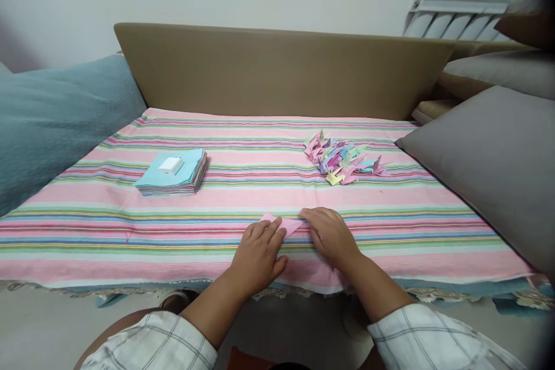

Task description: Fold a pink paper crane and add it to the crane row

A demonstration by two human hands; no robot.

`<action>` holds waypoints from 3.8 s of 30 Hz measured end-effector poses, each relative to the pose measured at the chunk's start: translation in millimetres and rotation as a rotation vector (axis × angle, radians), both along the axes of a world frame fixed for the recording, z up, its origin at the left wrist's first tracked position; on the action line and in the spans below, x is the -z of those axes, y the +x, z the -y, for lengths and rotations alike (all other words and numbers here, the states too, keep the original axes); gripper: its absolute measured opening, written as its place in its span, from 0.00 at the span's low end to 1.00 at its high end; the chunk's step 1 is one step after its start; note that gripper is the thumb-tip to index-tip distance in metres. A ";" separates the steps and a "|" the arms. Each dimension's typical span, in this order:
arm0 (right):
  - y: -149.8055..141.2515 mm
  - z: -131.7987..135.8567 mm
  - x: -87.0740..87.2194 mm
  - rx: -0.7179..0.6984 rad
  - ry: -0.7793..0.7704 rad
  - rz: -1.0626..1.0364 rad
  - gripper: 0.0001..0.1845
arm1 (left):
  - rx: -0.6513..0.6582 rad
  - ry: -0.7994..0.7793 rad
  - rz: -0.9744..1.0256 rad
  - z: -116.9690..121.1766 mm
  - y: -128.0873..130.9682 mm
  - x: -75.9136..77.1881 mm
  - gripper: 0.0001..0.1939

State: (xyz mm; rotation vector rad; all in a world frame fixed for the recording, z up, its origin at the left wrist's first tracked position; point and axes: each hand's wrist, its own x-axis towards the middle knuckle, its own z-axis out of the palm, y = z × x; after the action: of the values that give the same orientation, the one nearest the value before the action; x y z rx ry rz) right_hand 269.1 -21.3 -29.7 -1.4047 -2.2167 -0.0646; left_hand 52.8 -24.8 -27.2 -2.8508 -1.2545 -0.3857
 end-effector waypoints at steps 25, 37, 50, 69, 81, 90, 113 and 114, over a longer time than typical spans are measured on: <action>-8.5 0.4 -0.6 -0.015 -0.096 0.010 0.19 | 0.008 0.006 0.015 -0.4 -0.7 1.0 0.26; 7.5 1.4 4.7 -0.074 -0.040 0.120 0.18 | 0.013 0.016 0.025 -0.6 -1.3 0.9 0.26; 0.7 6.3 2.0 -0.111 0.022 0.062 0.19 | 0.011 0.014 0.011 -0.5 -0.8 1.3 0.25; -19.3 16.2 9.1 -0.236 -0.200 0.276 0.33 | 0.014 0.047 -0.133 2.8 -33.2 4.7 0.35; -20.1 16.2 11.8 -0.227 -0.195 0.210 0.32 | -0.061 0.022 -0.074 3.0 -53.0 -12.8 0.24; -23.6 14.1 6.8 -0.196 -0.162 0.114 0.27 | -0.086 0.059 0.038 -11.7 -44.6 -22.1 0.11; -18.5 4.5 7.9 -0.130 -0.188 -0.336 0.37 | -0.045 -0.051 0.349 -17.0 -18.4 -10.5 0.13; -19.3 4.1 8.3 -0.087 -0.217 -0.429 0.39 | -0.098 -0.149 0.454 -17.3 -18.9 -12.9 0.14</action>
State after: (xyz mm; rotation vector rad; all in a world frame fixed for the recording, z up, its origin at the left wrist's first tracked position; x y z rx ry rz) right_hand 249.8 -25.4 -38.0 -1.2833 -1.9604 0.4763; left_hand 33.9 -7.4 -14.3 -2.9054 -1.5361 -1.0232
